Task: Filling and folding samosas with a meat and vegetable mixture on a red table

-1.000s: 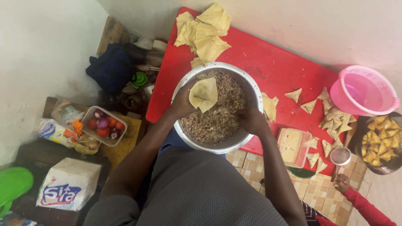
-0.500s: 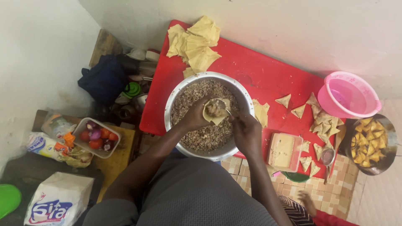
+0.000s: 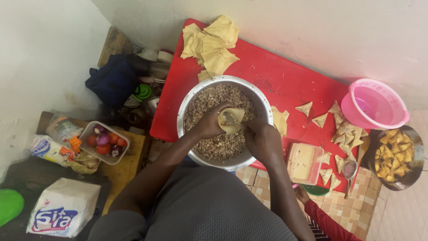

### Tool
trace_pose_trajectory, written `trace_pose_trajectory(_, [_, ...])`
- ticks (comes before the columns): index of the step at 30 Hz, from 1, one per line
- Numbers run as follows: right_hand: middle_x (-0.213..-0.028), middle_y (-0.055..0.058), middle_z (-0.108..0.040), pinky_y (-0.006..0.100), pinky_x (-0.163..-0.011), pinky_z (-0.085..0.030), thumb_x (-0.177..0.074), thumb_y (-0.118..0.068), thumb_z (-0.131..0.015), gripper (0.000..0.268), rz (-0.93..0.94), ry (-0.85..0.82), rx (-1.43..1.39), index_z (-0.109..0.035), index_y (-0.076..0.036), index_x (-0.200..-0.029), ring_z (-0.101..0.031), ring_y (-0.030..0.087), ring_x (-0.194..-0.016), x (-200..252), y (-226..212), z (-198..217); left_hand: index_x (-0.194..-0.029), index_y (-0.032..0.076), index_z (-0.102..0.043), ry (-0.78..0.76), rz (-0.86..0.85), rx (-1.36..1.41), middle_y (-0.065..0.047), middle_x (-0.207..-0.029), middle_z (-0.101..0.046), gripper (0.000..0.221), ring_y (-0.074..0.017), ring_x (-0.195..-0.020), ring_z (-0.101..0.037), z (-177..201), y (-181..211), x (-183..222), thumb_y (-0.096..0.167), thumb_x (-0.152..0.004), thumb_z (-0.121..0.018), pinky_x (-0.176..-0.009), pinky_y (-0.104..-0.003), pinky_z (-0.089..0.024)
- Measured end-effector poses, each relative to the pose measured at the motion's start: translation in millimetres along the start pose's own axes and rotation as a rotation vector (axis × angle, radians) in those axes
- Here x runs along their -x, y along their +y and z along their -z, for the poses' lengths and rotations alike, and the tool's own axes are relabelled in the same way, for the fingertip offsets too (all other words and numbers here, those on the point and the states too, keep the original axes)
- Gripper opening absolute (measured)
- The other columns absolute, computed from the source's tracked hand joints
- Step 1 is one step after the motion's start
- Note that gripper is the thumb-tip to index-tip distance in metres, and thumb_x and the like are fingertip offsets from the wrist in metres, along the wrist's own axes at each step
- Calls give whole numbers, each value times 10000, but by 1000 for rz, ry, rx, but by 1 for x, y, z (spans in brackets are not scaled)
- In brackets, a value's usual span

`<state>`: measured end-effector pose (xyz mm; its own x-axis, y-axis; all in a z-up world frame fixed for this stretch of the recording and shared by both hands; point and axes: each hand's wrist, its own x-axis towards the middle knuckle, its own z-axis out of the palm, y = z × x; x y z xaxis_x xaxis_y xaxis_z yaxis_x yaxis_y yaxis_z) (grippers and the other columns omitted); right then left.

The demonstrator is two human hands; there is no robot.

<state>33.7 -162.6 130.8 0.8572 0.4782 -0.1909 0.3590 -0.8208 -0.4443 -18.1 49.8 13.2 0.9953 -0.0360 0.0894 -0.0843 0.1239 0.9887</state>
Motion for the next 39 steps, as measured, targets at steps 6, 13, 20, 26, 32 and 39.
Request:
trace_pose_trajectory(6, [-956, 198, -847, 652, -844, -622, -936, -249, -779, 225, -91, -132, -81, -877, -189, -1130, -782, 531, -989, -9, 10, 7, -1408, 137, -658, 13, 10, 12, -206, -1312, -774, 638, -479, -1300, -721, 5, -14, 10, 138, -875, -1008, -1163, -689, -531])
trace_pose_trajectory(13, [-1010, 130, -849, 552, -861, -673, -1001, -298, -742, 243, -185, -110, 68, -877, -218, -1186, -823, 406, -997, -34, 96, -44, -1368, 19, -671, 83, 20, 52, -276, -1267, -745, 624, -495, -1226, -722, 32, -12, 27, -7, -830, -986, -1180, -664, -514])
trace_pose_trajectory(20, [-1068, 168, -869, 522, -940, -685, -1059, -141, -631, 285, 31, -590, 493, -866, -52, -1192, -859, 374, -1069, -29, 112, -178, -1388, 94, -707, 150, -3, 91, -166, -1270, -776, 612, -304, -1271, -727, 27, -10, 28, 93, -858, -1014, -1159, -530, -535])
trace_pose_trajectory(26, [-1059, 85, -734, 330, -806, -557, -940, -229, -897, 559, 34, -217, -737, -711, -146, -1460, -711, 183, -927, -50, 30, -60, -1501, 50, -616, 128, 86, -11, -257, -1374, -726, 750, -439, -1344, -691, 22, -19, 39, 150, -871, -1012, -1188, -630, -505])
trace_pose_trajectory(32, [-1060, 153, -812, 441, -901, -658, -947, -117, -943, 308, 348, 168, -512, -799, -20, -1202, -807, 323, -989, -51, -6, -17, -1663, -10, -463, 1, 143, 18, -322, -1565, -611, 1016, -571, -1490, -549, -4, -1, 28, 194, -850, -1037, -1277, -722, -424])
trace_pose_trajectory(39, [-1115, 172, -857, 391, -761, -653, -1069, -4, -763, 337, 351, 306, -576, -795, -40, -1403, -821, 298, -919, -46, -4, -8, -1330, 19, -787, 86, 306, 70, -212, -1175, -832, 710, -356, -1137, -784, -13, -5, 26, 252, -743, -1112, -1024, -554, -577])
